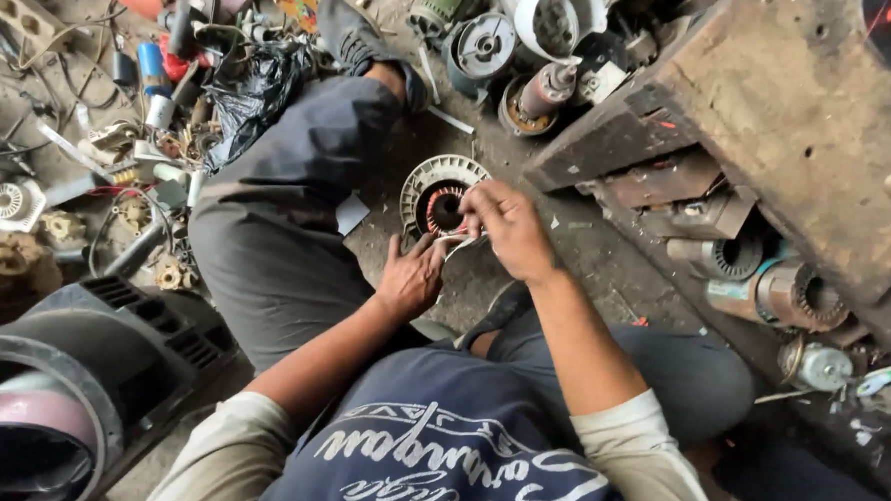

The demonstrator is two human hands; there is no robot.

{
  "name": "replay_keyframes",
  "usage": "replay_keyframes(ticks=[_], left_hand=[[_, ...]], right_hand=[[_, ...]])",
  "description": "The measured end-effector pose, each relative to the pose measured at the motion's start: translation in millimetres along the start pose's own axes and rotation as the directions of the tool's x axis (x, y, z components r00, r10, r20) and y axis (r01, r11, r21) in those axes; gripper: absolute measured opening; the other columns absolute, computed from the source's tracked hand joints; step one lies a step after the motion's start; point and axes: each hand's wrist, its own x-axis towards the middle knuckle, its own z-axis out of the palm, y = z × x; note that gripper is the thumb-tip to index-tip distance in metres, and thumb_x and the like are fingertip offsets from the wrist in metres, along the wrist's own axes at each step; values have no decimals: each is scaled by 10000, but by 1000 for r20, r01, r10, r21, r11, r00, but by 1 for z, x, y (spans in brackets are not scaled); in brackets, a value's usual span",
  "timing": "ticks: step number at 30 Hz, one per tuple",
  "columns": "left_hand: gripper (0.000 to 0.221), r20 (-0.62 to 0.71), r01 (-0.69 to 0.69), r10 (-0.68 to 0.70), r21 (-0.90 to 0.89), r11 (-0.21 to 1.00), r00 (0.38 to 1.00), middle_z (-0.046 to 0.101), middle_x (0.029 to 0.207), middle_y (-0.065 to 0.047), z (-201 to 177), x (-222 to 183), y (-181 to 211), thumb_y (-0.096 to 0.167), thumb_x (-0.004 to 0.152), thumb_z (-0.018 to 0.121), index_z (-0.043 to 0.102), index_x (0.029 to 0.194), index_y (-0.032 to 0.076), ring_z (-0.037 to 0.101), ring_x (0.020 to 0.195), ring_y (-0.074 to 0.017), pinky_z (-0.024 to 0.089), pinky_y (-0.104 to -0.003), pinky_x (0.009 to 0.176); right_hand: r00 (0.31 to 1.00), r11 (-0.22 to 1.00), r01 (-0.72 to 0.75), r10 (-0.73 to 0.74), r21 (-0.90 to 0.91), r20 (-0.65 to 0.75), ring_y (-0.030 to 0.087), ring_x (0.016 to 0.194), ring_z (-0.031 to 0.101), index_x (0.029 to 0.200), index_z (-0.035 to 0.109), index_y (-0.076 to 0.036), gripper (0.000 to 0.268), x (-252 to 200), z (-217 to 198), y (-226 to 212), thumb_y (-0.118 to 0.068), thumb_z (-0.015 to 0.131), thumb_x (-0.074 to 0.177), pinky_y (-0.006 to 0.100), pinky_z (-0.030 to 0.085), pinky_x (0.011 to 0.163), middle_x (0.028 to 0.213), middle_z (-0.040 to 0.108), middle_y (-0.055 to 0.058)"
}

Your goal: Binding the copper windings of an electric motor stator using a string to secure them in place.

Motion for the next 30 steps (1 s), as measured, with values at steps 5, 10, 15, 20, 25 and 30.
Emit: replay_keyframes(ticks=[5, 10, 15, 20, 25, 30], left_hand=[[517, 5, 128, -130, -197, 972, 992, 717, 1172, -31, 44, 23, -38, 344, 905, 586, 506, 1388, 180, 704, 1076, -244, 461, -509, 895], [127, -142, -11, 30, 137, 990, 989, 674, 750, -78, 59, 55, -40, 140, 838, 562, 620, 934, 80, 728, 698, -303, 527, -452, 641], [223, 127, 294, -302, 75, 953, 945, 745, 784, -72, 56, 66, -30, 261, 863, 593, 761, 901, 118, 780, 770, -275, 610, -407, 628], [225, 141, 259, -262, 35, 965, 955, 753, 766, -56, 53, 63, -40, 288, 863, 594, 782, 867, 165, 781, 780, -262, 625, -391, 661], [234, 138, 224, -180, -456, 862, 974, 757, 1040, -124, -7, 45, -31, 231, 899, 686, 739, 1121, 183, 742, 926, -403, 621, -522, 793], [511, 774, 527, -273, -602, -600, 572, 696, 1123, -302, -10, 13, 24, 230, 985, 687, 529, 1331, -111, 739, 978, -411, 630, -551, 861]], right_hand=[[1000, 999, -25, 25, -34, 17, 142, 560, 604, 918, 670, -12, 294, -12, 4, -20, -170, 502, 1100, 275, 545, 565, 634, 588, 81], [996, 1000, -25, 25, -3, -91, 115, 553, 575, 887, 643, -21, 310, -14, 0, -22, -178, 491, 1108, 257, 524, 575, 626, 546, 49], [993, 992, -18, 3, -128, -116, 90, 534, 496, 863, 655, -3, 319, -25, 0, -27, -164, 517, 1101, 252, 504, 557, 599, 479, 22], [999, 963, 29, -39, -269, -33, 136, 567, 562, 876, 680, -38, 323, -36, -1, -42, -183, 502, 1104, 295, 519, 608, 586, 549, 44], [985, 931, 147, -108, -334, 134, 273, 827, 707, 870, 720, -42, 367, -67, -16, -56, -164, 458, 1095, 416, 536, 860, 792, 725, 156], [967, 994, -76, 94, -84, 236, 175, 907, 699, 903, 757, -45, 357, -126, -6, 10, -191, 482, 1077, 373, 508, 929, 860, 795, 110]])
